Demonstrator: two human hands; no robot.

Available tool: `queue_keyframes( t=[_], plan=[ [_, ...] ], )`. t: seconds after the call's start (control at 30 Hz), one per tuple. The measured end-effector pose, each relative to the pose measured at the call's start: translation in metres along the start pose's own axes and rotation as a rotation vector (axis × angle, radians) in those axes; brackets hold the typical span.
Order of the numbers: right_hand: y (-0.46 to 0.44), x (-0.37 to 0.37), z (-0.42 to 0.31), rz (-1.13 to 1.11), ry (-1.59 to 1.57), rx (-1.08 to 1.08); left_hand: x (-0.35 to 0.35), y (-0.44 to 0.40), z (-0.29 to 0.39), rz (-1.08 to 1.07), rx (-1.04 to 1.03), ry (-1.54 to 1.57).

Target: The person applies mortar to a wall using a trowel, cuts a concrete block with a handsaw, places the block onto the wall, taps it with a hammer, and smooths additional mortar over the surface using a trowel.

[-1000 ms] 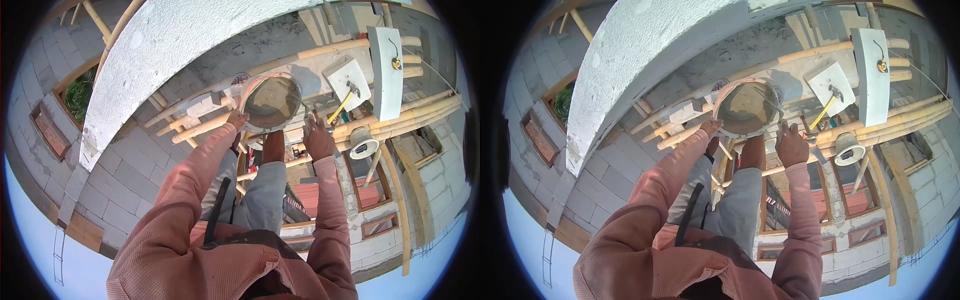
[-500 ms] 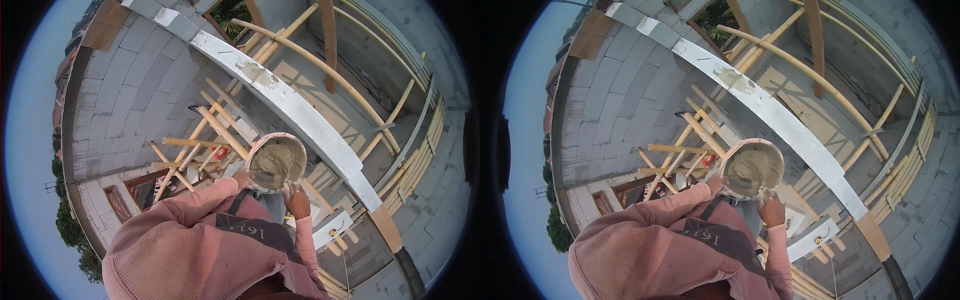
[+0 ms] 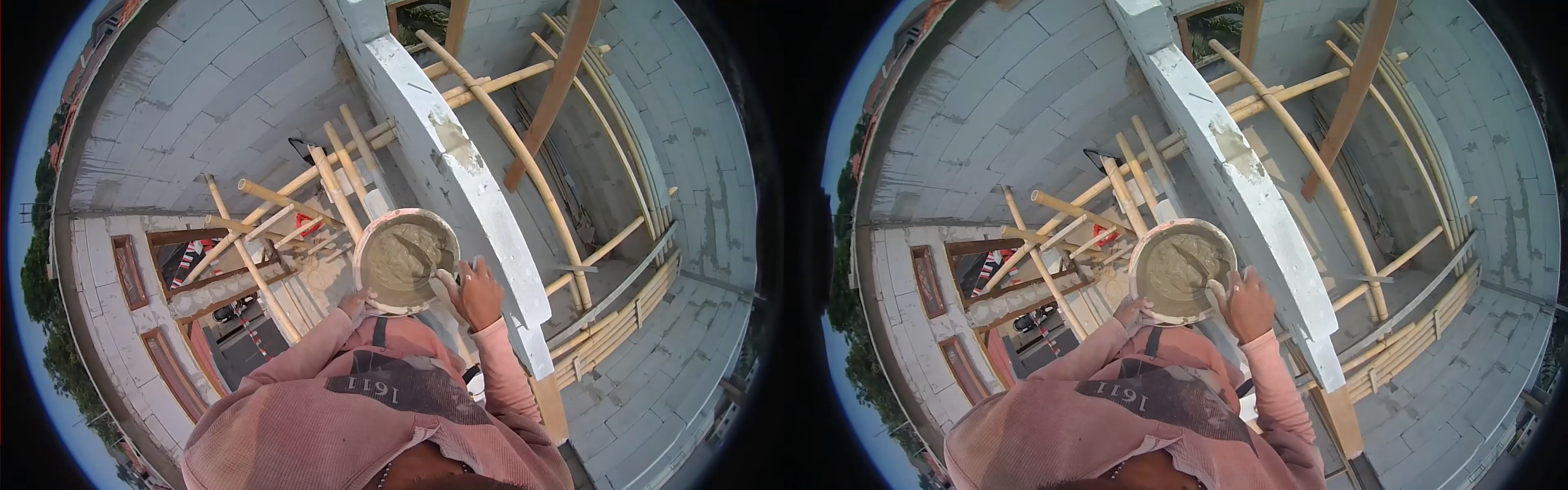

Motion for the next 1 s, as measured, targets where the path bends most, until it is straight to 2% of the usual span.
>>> queue_keyframes(
  t=[0.13, 0.23, 0.3, 0.4, 0.47, 0.57, 0.7, 0.8, 0.83, 0.87, 0.9, 0.93, 0.97, 1.0],
  plan=[
    [-0.126, 0.015, 0.041, 0.144, -0.372, -0.033, 0.021, 0.019, 0.009, 0.124, 0.080, 0.066],
    [-0.242, -0.014, 0.046, 0.215, -0.425, -0.042, 0.050, 0.015, 0.007, 0.180, 0.100, 0.062],
    [-0.320, -0.041, 0.034, 0.321, -0.344, 0.062, 0.113, -0.001, -0.026, 0.214, 0.155, -0.020],
    [-0.419, -0.089, 0.026, 0.298, -0.259, 0.023, 0.085, 0.021, 0.004, 0.188, 0.079, 0.068],
    [-0.460, -0.115, 0.015, 0.230, -0.012, -0.040, 0.061, 0.032, 0.030, 0.229, 0.099, 0.164],
    [-0.476, -0.128, -0.004, 0.203, 0.242, -0.038, 0.049, 0.039, 0.049, 0.229, 0.077, 0.143],
    [-0.472, -0.129, -0.016, 0.346, 0.340, -0.046, 0.038, 0.039, 0.078, 0.197, 0.091, 0.077],
    [-0.460, -0.124, -0.016, 0.369, 0.308, -0.058, 0.069, 0.023, 0.079, 0.197, 0.087, -0.039],
    [-0.452, -0.124, -0.008, 0.331, 0.183, -0.139, 0.077, 0.020, 0.083, 0.164, 0.080, -0.093],
    [-0.429, -0.114, -0.004, 0.387, 0.009, -0.147, 0.087, 0.019, 0.084, 0.178, 0.158, -0.143],
    [-0.408, -0.113, 0.008, 0.273, -0.271, -0.281, 0.084, 0.015, 0.091, 0.167, 0.192, -0.123],
    [-0.373, -0.105, 0.015, 0.294, -0.449, -0.335, 0.078, 0.011, 0.097, 0.163, 0.227, -0.105],
    [-0.340, -0.106, 0.025, 0.438, -0.574, -0.328, 0.072, 0.005, 0.104, 0.162, 0.260, -0.089],
    [-0.306, -0.112, 0.038, 0.370, -0.599, -0.380, 0.093, -0.010, 0.112, 0.179, 0.284, -0.233]
  ],
)
Point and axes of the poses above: each hand's wrist, its own y-axis away from the middle knuckle, its own x-axis out of the back of the hand, z = x × y, the point moved 9 cm from there along -y, towards the middle knuckle, and after that the axes turned 6 degrees about y, right-handed, at the moved point
